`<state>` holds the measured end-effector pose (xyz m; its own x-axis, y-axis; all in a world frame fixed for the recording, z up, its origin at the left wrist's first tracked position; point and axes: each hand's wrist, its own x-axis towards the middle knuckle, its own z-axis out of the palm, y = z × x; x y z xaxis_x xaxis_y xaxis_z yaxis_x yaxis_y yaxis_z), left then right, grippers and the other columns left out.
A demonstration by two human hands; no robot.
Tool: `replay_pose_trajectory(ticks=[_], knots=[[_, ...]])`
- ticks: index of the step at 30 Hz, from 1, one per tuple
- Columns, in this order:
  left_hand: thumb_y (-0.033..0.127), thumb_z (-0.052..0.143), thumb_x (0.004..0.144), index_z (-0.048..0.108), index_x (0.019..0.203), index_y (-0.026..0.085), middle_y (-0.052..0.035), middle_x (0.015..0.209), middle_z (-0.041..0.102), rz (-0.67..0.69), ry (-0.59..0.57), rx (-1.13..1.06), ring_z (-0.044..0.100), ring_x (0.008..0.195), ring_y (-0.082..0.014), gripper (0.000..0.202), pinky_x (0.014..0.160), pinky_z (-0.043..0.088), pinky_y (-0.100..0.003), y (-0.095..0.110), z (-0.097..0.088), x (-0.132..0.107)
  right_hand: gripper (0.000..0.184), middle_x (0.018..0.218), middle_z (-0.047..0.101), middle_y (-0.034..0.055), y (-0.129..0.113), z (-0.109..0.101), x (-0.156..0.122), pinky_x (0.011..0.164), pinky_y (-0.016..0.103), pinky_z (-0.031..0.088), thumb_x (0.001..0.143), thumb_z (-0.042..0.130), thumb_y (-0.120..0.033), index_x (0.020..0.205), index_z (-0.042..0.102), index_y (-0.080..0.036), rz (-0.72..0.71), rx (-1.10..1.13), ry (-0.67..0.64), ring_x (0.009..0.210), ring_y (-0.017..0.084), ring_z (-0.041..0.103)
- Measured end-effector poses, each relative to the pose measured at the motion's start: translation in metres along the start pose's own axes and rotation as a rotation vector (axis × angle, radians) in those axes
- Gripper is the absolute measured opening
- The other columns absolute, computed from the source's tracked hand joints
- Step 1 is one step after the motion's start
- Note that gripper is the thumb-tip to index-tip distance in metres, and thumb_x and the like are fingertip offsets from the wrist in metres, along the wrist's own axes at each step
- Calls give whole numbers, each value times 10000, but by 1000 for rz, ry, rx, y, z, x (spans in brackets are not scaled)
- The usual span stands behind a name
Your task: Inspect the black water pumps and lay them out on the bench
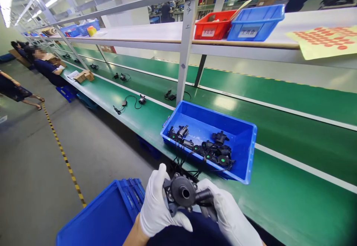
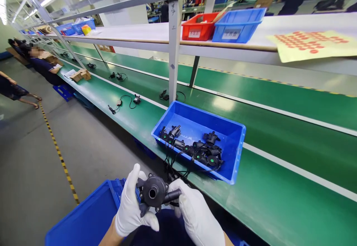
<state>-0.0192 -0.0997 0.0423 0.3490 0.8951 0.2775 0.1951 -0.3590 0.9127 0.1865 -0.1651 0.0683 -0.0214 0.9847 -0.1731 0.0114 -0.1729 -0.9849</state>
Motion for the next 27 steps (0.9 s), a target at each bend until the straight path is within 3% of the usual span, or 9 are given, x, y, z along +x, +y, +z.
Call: replay_pose_trajectory(ticks=[5,13,19,24,27], knots=[[499,1002,332,444,1507,209,-115,1117,656,-33,43,-20,626,959,-333,1332,961,451,-444,0,-1,1,737,575,466,-32,0,2,6,515,258,333,926,202,-831,832,582,-207,-10,-4,-12,496,123,375],[527,974,442,338,1563,177,-130,1153,623,-80,-18,-22,601,1015,-333,1335,995,433,-444,8,-1,4,702,590,475,-21,-9,5,9,503,265,332,916,261,-835,790,571,-218,42,72,9,511,135,380],[622,899,536,212,1604,191,-136,1191,588,-23,-78,45,596,1040,-333,1341,1009,425,-461,4,1,3,701,597,486,-12,-5,3,7,454,246,295,891,301,-854,801,584,-220,85,83,28,519,139,397],[587,932,504,263,1588,134,-153,1155,608,-77,-77,18,596,1018,-343,1353,1004,423,-463,9,4,8,715,565,492,-17,-6,2,7,471,274,350,898,247,-853,834,599,-234,100,34,36,487,155,414],[604,949,433,335,1564,136,-139,1130,616,-152,-45,-70,592,1023,-340,1370,1031,409,-465,12,4,9,658,625,551,10,-10,0,10,551,298,424,901,323,-833,772,574,-239,94,-85,90,567,178,490]])
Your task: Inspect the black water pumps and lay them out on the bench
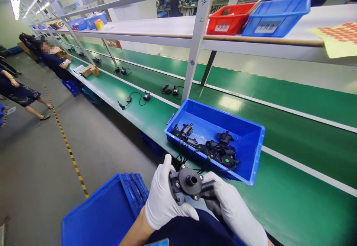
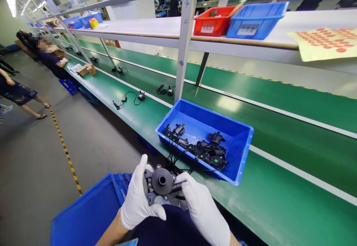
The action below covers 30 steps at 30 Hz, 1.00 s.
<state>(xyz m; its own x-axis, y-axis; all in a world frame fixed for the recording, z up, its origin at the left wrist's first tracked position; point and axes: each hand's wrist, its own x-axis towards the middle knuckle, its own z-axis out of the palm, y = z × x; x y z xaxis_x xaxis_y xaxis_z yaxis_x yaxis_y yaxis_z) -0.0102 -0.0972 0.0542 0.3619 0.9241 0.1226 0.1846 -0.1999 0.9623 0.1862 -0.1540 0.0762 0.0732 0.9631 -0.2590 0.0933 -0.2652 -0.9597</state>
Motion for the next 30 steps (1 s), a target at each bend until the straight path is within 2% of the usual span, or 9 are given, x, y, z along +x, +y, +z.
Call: replay_pose_trajectory(ticks=[3,5,8,12,14,18,22,27,30], knots=[[789,828,435,378,1552,180,-134,1193,612,-80,-32,-231,574,1109,-350,1349,1073,396,-464,3,-5,-1,613,663,592,15,-2,-1,5,520,265,380,913,401,-789,731,535,-220,121,69,-14,545,142,465],[876,618,650,425,1530,209,-133,1222,625,-163,-72,-437,580,1120,-329,1121,1044,429,-449,7,-11,-2,624,544,521,-21,-1,0,11,451,226,254,939,381,-764,675,476,-207,252,258,-61,447,93,346],[726,336,951,549,1441,213,-136,1243,653,-312,-110,-531,601,1086,-280,742,1000,459,-421,17,-21,-2,648,432,375,-63,1,4,23,442,221,138,971,382,-719,588,386,-196,336,436,-53,400,56,201],[548,589,942,553,1434,228,-114,1442,558,-322,-124,-343,504,1284,-288,588,1157,324,-429,20,-21,5,656,430,402,-53,-12,17,32,448,234,202,934,435,-748,563,392,-208,299,270,14,403,69,251],[538,654,907,600,1366,218,-100,1383,600,-369,-122,-479,489,1308,-283,562,1179,299,-428,11,-14,10,648,450,452,-34,-25,24,29,477,252,308,924,444,-749,556,429,-216,178,147,-9,430,94,340],[688,533,907,695,1098,158,-97,987,687,-651,-203,-1186,635,842,-216,587,805,510,-364,-17,5,17,579,563,567,8,-46,31,17,476,259,348,955,417,-668,585,470,-227,66,166,-89,519,138,472],[479,578,942,696,1053,164,-52,842,652,-603,-210,-1535,602,682,-145,354,651,465,-263,-36,13,17,531,629,600,13,-42,30,13,469,270,343,972,375,-616,643,521,-226,134,132,-74,514,142,482],[622,581,907,712,1094,187,-85,1035,720,-482,-183,-1251,676,970,-238,491,916,532,-378,-25,-8,12,302,928,708,46,-40,48,21,794,346,493,873,587,-479,994,661,-212,100,-138,-180,852,223,628],[671,532,915,632,1299,223,-95,1303,664,-367,-194,-793,565,1294,-294,598,1136,426,-424,-1,-36,15,446,960,688,49,-61,56,23,786,362,517,791,665,-416,1170,609,-187,-4,-55,-265,866,236,623]])
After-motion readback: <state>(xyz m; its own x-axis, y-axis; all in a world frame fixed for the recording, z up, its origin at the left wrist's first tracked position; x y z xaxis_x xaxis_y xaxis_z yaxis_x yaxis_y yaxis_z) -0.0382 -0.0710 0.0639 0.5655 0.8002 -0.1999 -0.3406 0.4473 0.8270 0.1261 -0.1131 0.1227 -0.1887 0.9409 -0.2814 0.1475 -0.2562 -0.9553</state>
